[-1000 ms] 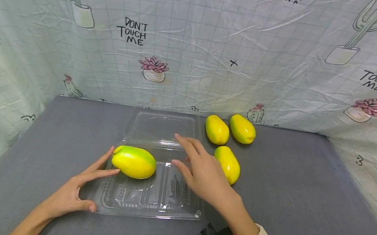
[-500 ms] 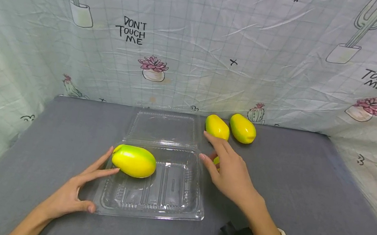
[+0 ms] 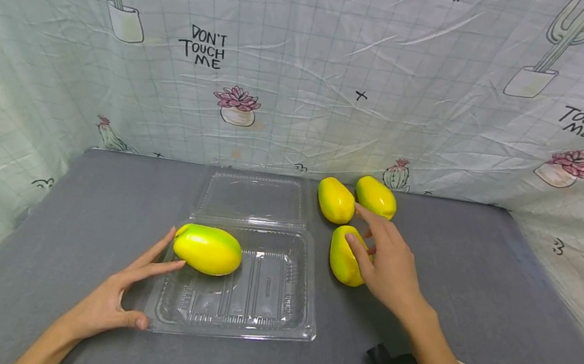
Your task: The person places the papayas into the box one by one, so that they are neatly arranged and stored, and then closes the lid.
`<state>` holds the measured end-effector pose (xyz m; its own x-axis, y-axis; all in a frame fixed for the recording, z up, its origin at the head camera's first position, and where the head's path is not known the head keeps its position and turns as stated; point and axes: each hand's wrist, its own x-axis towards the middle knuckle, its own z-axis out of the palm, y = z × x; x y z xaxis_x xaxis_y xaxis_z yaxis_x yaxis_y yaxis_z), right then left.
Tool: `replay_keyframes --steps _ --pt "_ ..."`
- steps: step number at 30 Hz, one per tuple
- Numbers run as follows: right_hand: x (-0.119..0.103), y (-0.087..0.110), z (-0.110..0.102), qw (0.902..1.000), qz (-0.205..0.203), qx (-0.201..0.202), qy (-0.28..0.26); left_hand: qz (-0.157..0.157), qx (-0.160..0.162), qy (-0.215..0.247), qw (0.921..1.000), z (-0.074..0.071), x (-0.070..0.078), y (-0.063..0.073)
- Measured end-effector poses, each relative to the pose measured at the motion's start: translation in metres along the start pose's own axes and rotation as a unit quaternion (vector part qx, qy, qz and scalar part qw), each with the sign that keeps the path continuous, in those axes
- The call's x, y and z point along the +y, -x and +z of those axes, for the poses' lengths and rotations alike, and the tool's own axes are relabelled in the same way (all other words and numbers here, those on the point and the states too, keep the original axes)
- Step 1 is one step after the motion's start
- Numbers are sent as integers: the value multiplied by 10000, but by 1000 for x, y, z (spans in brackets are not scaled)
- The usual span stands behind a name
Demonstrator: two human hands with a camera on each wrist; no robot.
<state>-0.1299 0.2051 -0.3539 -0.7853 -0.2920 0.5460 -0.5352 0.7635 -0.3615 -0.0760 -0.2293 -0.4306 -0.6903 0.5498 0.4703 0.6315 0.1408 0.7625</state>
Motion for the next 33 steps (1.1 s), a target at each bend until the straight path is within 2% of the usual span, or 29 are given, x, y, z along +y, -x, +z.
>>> replay_keyframes --steps 6,11,16,23,33 --pt "14 4 -4 9998 134 168 -25 -2 -2 -13 10000 0 0 0" --pt "21 9 -4 9994 338 65 8 -99 -14 -31 9999 1 1 0" --pt "24 15 -1 9962 794 -360 91 -62 -3 -56 10000 1 1 -1" --pt "23 20 9 9828 1538 -995 222 -79 -19 -60 9999 -1 1 0" --pt "25 22 15 9773 1640 -1327 208 -107 -50 -3 9999 -2 1 -1"
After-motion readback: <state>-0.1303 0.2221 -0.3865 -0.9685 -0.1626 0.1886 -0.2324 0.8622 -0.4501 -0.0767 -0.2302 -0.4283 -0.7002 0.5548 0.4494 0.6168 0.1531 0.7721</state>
